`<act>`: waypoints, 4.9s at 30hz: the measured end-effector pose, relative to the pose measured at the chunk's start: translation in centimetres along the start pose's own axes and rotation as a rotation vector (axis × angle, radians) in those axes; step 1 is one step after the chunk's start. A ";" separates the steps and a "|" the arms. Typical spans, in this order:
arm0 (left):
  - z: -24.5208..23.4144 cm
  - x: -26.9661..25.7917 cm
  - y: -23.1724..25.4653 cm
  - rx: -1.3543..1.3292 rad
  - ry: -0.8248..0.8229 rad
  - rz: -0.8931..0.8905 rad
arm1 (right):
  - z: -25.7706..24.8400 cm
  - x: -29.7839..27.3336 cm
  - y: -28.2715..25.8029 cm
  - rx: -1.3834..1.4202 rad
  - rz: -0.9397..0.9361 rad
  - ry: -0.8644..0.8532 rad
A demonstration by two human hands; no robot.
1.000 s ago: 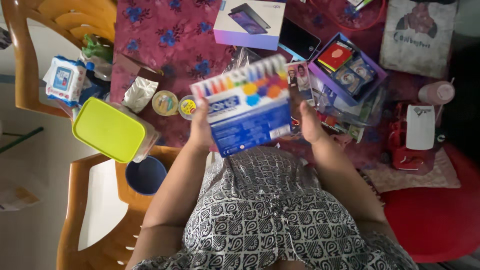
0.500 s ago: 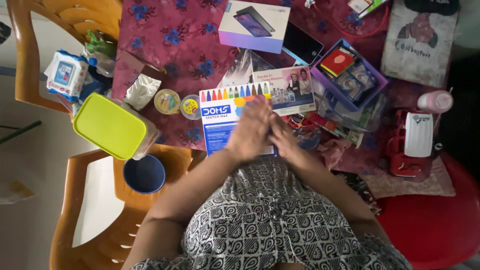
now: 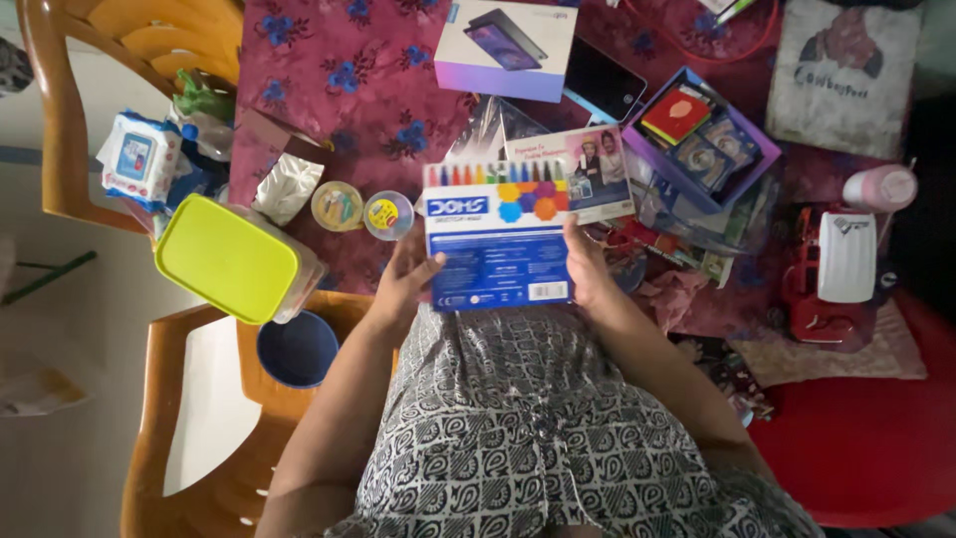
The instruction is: The person organizes stationery items on a table. They handle a yellow container, a box of sketch markers, a book, and a transparent pencil case, placing items into the pencil case and arranging them on the table.
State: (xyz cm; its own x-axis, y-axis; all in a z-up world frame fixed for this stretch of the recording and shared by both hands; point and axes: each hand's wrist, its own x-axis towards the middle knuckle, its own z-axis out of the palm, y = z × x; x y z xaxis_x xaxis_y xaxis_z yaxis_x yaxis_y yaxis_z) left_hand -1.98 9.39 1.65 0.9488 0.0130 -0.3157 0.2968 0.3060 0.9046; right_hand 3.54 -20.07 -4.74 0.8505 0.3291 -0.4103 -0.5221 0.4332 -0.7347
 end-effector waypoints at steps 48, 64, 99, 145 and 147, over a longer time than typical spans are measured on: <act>1.7 0.1 3.4 1.129 -0.001 0.877 | -3.9 0.2 -13.2 -0.116 -0.894 0.379; 1.1 10.0 -9.7 1.353 -0.295 1.373 | -5.9 -2.1 -10.9 0.351 -0.658 0.335; 5.0 8.4 -5.7 -0.607 -0.331 -0.139 | 7.3 -2.9 -8.9 -1.584 -0.637 -0.234; 11.2 8.8 5.6 1.414 -0.316 0.733 | -0.7 -0.9 -4.9 -0.422 -0.074 -0.332; 9.1 10.0 5.0 1.311 -0.170 0.678 | 0.1 -1.4 -5.4 -0.367 -0.018 -0.309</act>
State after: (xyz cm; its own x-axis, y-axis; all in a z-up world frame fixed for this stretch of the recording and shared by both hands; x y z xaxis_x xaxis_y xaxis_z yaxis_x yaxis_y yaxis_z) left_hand 9.98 2.40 5.58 0.9163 -0.3384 0.2143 -0.4006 -0.7687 0.4987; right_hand 5.16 -22.81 -0.11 0.7713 0.5825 -0.2565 -0.4027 0.1345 -0.9054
